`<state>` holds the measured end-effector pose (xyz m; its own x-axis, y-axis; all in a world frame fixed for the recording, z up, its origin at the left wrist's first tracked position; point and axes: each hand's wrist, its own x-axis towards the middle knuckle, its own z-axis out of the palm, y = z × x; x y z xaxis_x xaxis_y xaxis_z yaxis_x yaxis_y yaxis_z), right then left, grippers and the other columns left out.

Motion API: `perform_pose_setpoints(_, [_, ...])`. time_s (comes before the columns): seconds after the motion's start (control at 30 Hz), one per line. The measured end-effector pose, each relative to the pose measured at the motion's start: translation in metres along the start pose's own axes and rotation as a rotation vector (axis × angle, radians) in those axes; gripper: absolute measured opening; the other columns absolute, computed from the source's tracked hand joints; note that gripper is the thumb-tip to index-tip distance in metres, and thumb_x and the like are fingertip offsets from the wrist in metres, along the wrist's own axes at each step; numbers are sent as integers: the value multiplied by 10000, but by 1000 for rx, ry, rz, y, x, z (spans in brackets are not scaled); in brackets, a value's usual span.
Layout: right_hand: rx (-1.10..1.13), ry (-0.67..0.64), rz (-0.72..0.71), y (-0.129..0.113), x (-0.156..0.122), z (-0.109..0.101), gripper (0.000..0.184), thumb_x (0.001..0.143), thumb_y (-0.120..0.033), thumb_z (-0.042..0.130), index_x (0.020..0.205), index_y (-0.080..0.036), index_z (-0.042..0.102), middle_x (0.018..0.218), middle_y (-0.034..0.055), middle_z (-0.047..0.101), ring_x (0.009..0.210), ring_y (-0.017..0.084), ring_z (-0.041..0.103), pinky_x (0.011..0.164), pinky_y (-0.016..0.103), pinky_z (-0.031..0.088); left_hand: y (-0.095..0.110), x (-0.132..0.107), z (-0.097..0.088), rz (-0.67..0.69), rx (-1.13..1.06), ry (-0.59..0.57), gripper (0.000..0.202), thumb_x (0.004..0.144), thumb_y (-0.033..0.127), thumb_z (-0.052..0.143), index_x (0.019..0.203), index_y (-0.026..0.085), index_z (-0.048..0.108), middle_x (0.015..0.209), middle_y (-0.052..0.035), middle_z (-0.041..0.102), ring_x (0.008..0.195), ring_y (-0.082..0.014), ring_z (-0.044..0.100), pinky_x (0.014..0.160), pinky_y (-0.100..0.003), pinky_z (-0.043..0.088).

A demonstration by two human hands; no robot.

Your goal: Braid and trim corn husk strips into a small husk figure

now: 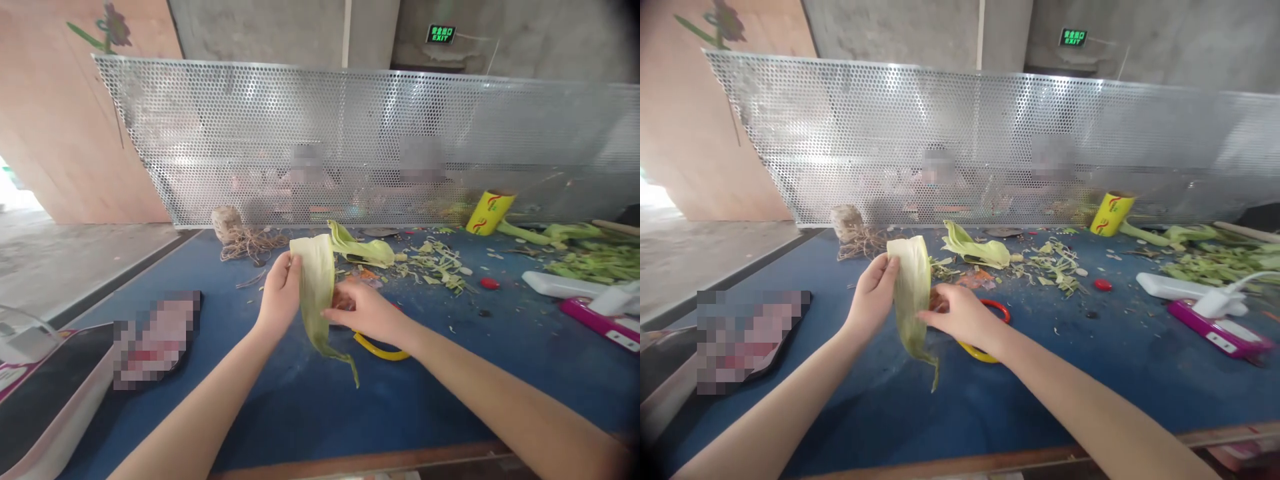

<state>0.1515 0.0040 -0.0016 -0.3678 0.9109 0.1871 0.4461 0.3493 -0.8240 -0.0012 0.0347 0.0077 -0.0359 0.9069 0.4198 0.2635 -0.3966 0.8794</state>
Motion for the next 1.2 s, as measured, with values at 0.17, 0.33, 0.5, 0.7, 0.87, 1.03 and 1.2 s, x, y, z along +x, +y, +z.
perform_pose_setpoints(0.17, [-2,145,57,-1,1,-9,173,781,-318,520,770,-154,574,769,46,637,714,154,591,666,276,457,-7,-1,3,-42,-32,-107,234,818,388,416,716,188,480,555,53,403,499,-103,377,478,-209,317])
perform_pose_setpoints(0.33, [67,259,-3,-5,6,-18,236,782,-380,513,891,-176,564,816,40,630,723,156,584,629,259,452,-6,-11,10,-28,-25,-233,172,820,343,430,830,191,509,727,11,540,712,-142,500,637,-234,399])
perform_pose_setpoints(0.5, [59,264,49,-1,3,-15,170,779,-305,487,837,-170,572,768,31,619,707,161,573,610,260,436,0,-18,12,-87,-71,-395,157,826,356,434,860,203,444,698,18,550,679,-144,524,602,-240,417])
perform_pose_setpoints(0.7, [20,240,83,4,-5,-19,190,777,-345,483,719,-174,541,650,-3,544,593,125,501,532,227,371,10,-21,10,-36,106,-375,183,786,328,474,669,193,435,585,48,399,545,-104,389,480,-202,338])
perform_pose_setpoints(0.87, [-82,208,33,6,-5,-23,222,794,-360,471,686,-180,541,623,-9,513,579,121,470,507,218,330,10,-23,11,-19,137,-470,169,782,315,466,673,187,446,603,36,436,561,-107,416,505,-215,377])
perform_pose_setpoints(1.03, [-57,163,12,6,-8,-24,286,844,-389,385,649,-191,450,566,-38,400,531,105,415,495,213,313,5,-21,11,19,219,-447,232,791,358,473,643,185,429,569,51,385,528,-96,377,472,-206,338])
perform_pose_setpoints(1.2, [-94,177,23,8,-9,-24,308,856,-398,362,629,-191,395,550,-50,327,504,92,358,479,215,269,8,-19,11,-18,198,-469,188,790,313,472,658,181,453,550,57,387,505,-90,376,451,-199,314])
